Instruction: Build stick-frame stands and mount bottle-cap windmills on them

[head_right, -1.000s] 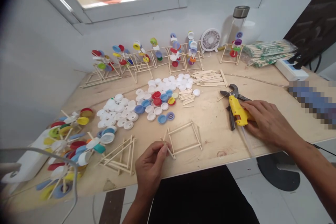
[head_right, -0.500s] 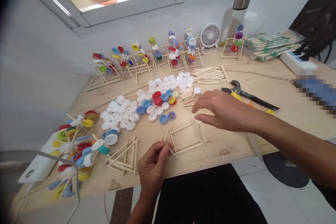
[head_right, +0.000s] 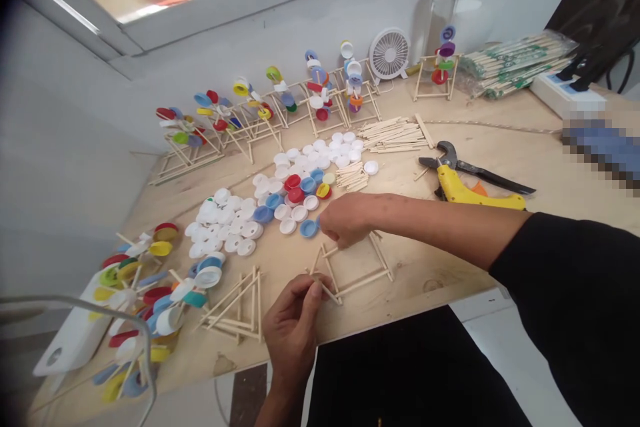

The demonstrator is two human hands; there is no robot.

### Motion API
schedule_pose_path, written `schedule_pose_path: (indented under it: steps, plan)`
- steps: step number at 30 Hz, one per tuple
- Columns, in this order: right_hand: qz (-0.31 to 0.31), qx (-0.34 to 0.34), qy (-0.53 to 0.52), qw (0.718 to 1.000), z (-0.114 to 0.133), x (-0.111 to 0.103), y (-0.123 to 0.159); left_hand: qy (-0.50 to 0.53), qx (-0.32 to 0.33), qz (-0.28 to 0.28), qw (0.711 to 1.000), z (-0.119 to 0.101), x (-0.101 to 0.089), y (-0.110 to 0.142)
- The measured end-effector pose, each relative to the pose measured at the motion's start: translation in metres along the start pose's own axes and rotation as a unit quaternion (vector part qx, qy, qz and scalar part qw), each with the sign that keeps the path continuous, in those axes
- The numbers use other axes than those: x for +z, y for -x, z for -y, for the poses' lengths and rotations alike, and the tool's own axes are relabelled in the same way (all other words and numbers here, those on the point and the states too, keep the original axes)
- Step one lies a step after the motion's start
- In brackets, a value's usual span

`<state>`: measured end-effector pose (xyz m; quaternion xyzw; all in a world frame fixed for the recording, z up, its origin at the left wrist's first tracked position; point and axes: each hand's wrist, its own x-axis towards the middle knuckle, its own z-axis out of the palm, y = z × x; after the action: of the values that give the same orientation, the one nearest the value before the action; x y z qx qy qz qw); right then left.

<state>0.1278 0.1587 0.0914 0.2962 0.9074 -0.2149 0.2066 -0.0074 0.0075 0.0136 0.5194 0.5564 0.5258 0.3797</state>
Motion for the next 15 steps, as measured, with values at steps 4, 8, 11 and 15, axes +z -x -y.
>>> schedule_pose_path:
  steps: [4, 8, 11, 15]
  plan:
    - [0.006, -0.017, 0.000, 1.000, -0.0015, 0.0013, -0.0029, -0.009, -0.006, -0.001, 1.000, 0.0001, -0.0002, 0.0000]
    - [0.000, -0.027, -0.013, 1.000, -0.0058, 0.0046, -0.0032, 0.001, -0.010, -0.009, 1.000, 0.0007, 0.0007, 0.0000]
    - [-0.004, -0.025, -0.029, 0.999, -0.0080, 0.0061, -0.0024, 0.002, -0.009, -0.016, 1.000, 0.0008, 0.0014, -0.0001]
    - [-0.010, -0.007, -0.032, 0.999, -0.0072, 0.0060, -0.0008, 0.001, -0.015, -0.021, 1.000, 0.0006, 0.0016, -0.0004]
